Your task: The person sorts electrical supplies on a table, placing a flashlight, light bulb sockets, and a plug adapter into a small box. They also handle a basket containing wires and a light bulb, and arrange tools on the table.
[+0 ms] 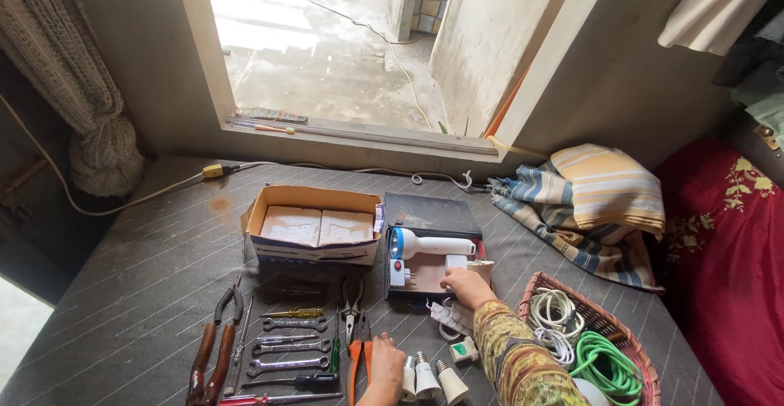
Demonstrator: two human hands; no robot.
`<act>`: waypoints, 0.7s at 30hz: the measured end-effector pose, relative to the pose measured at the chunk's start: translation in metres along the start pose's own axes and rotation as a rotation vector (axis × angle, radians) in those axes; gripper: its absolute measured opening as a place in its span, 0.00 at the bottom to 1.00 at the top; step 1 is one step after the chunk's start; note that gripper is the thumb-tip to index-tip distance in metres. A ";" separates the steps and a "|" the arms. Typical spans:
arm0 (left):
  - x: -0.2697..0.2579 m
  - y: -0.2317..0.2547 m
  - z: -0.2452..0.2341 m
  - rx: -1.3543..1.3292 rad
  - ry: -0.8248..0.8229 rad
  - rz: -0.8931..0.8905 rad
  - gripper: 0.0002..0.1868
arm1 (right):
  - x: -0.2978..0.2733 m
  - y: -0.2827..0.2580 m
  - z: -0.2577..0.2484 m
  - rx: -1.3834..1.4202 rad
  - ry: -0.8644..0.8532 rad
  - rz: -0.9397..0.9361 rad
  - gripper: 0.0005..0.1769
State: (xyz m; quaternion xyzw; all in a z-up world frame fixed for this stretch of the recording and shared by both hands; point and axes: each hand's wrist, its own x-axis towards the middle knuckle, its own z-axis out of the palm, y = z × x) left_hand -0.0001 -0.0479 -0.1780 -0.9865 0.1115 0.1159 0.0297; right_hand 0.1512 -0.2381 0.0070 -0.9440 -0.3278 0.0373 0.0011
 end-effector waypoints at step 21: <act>-0.008 0.000 -0.015 0.036 -0.010 -0.010 0.22 | -0.017 0.061 -0.030 0.121 0.075 0.486 0.18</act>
